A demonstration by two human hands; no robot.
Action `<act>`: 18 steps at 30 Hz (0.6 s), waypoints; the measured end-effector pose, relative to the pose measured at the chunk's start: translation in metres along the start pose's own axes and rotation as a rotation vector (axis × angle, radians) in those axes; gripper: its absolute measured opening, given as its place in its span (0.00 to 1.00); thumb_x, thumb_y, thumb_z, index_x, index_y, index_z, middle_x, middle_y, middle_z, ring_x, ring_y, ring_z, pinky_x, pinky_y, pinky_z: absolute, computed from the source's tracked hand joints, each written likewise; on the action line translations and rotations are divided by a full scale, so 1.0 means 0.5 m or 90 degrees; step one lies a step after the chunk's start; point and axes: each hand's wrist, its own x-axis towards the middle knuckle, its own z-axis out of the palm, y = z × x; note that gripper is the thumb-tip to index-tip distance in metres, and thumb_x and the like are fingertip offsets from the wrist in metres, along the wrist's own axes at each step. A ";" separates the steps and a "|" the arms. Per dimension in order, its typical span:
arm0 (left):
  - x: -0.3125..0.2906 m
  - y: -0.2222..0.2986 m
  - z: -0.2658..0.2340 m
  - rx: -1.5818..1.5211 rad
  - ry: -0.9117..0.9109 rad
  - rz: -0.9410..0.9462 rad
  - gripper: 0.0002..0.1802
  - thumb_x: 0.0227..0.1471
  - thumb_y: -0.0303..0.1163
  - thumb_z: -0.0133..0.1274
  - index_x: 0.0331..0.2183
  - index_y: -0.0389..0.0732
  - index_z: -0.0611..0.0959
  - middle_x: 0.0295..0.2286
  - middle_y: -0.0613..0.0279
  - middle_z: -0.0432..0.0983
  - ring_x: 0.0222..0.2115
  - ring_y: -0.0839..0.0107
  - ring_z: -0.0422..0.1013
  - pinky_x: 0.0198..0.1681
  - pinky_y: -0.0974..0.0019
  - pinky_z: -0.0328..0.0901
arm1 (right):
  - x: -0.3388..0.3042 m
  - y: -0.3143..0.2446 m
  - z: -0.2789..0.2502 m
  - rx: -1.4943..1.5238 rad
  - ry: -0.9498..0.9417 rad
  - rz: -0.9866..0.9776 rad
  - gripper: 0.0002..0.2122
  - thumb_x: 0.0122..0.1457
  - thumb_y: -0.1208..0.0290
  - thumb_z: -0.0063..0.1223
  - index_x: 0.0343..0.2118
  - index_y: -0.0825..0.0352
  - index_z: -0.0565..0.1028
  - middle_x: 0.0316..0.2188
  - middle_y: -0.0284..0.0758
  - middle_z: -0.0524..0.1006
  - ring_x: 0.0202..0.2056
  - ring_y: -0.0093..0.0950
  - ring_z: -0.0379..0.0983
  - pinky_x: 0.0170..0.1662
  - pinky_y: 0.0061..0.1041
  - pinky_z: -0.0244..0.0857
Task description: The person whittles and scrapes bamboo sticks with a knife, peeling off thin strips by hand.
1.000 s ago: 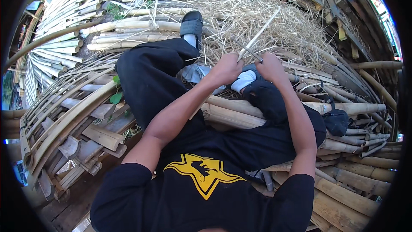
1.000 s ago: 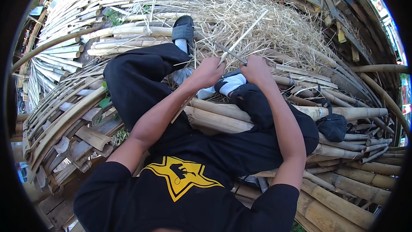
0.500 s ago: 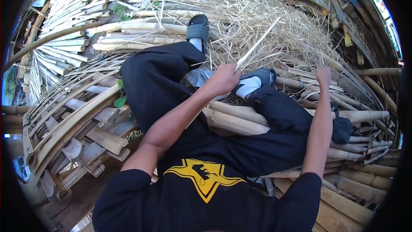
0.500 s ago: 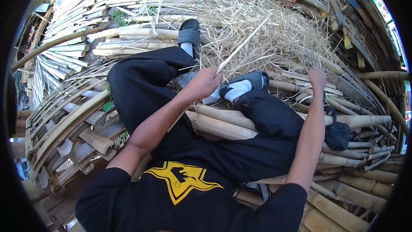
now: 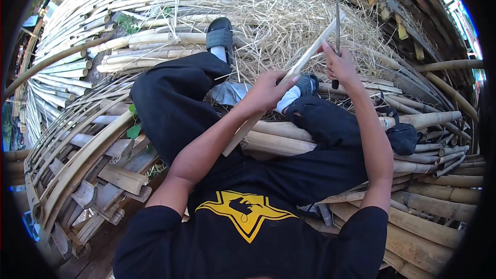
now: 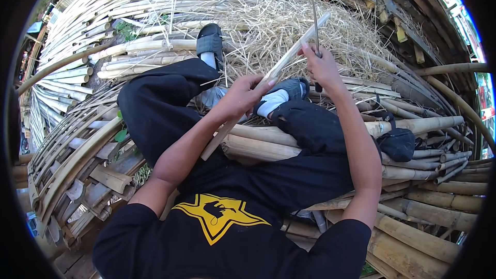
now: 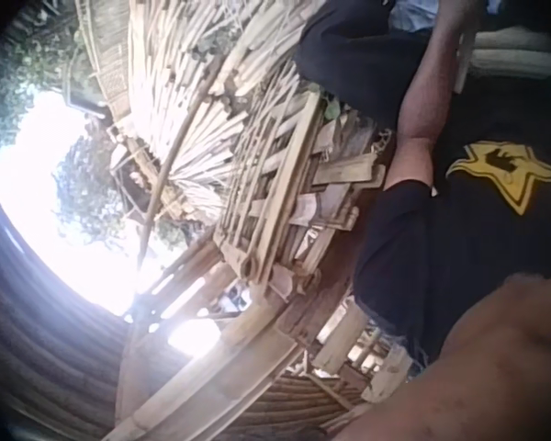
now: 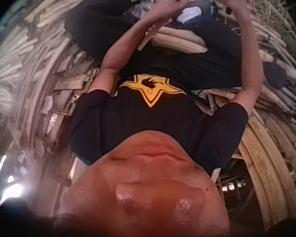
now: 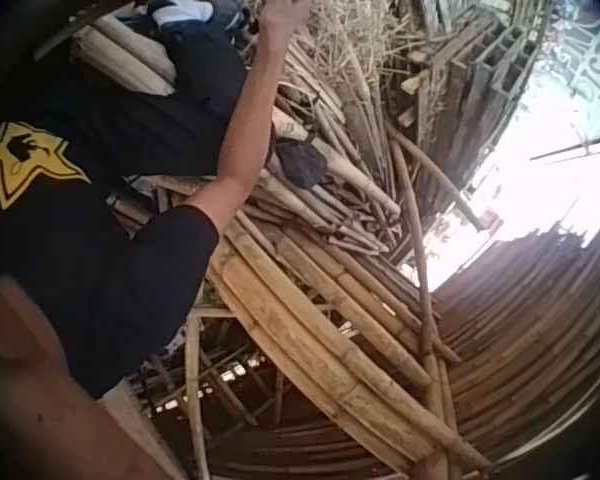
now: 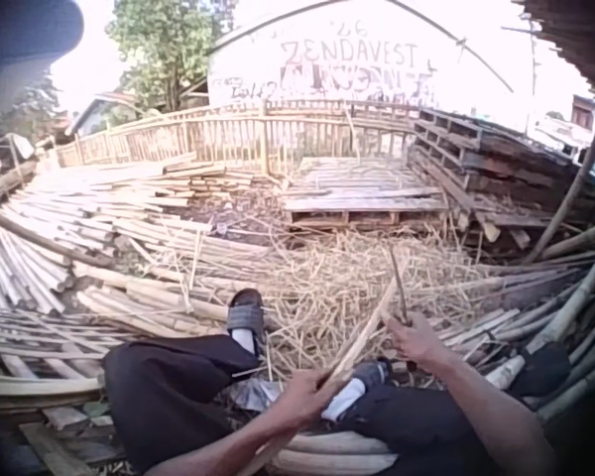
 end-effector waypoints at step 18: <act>0.008 -0.019 0.025 -0.207 -0.105 -0.100 0.23 0.55 0.49 0.48 0.25 0.37 0.71 0.11 0.68 0.63 0.07 0.79 0.62 0.10 0.72 0.62 | -0.038 0.042 0.050 0.030 -0.075 0.045 0.17 0.59 0.57 0.48 0.20 0.64 0.67 0.09 0.23 0.57 0.11 0.13 0.52 0.14 0.20 0.47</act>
